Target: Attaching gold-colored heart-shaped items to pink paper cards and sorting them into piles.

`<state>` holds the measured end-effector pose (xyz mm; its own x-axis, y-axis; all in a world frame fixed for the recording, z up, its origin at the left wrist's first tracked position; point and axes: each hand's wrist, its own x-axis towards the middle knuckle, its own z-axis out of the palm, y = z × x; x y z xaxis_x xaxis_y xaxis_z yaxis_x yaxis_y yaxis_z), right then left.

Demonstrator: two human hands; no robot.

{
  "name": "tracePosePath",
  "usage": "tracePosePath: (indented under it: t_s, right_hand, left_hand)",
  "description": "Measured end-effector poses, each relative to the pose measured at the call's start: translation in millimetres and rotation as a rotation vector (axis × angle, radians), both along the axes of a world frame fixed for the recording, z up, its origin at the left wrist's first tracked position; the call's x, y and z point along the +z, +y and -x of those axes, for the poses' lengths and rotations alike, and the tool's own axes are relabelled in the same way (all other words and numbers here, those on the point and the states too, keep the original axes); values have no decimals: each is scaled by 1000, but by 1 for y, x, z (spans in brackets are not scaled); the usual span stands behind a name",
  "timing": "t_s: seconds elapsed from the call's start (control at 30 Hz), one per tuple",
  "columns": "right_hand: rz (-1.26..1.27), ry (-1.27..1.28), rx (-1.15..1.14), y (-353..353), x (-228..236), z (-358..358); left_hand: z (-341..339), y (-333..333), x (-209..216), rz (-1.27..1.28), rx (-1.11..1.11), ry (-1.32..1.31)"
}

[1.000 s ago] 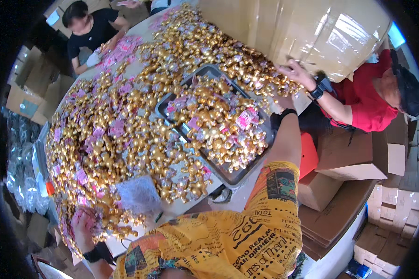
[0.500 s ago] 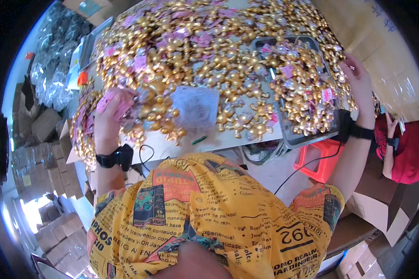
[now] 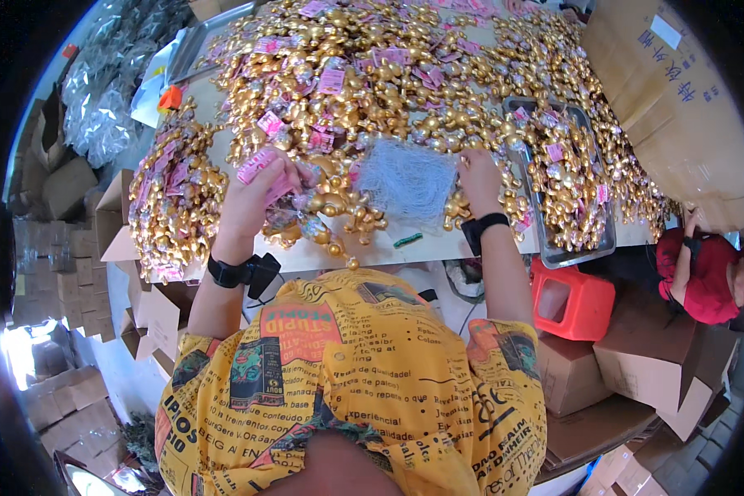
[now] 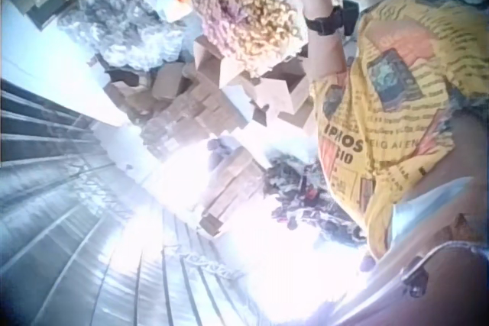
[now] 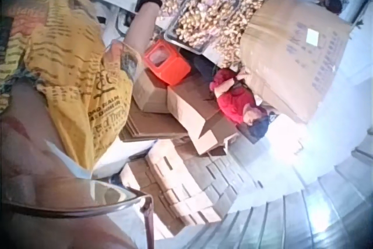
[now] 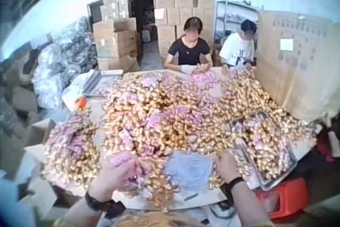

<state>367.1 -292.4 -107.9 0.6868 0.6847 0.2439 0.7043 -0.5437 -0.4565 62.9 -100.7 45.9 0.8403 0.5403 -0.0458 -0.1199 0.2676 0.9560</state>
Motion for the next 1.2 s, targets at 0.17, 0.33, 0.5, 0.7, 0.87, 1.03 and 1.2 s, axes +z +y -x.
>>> tracePosePath:
  t_s: [0.17, 0.33, 0.5, 0.7, 0.87, 1.03, 1.2]
  right_hand:
    - [60, -130, -55, 28, -9, 3]
    - [72, -75, 21, 66, -7, 33]
    - [149, -62, -33, 94, -25, 35]
    - [-163, 215, -18, 94, -27, 23]
    - [-482, 767, 53, 91, 16, 32]
    - [-543, 773, 266, 90, 70, 65]
    - [-597, 616, 438, 89, 110, 110]
  left_hand:
    - [23, 6, -20, 38, -2, 12]
    - [33, 6, -27, 76, 2, 63]
    - [29, 6, -33, -53, -51, 35]
    - [28, 4, -38, 44, -56, 98]
    - [19, 4, -45, 72, -2, 97]
    - [8, 2, -43, -3, 25, 80]
    - [3, -1, -38, -72, 15, 119]
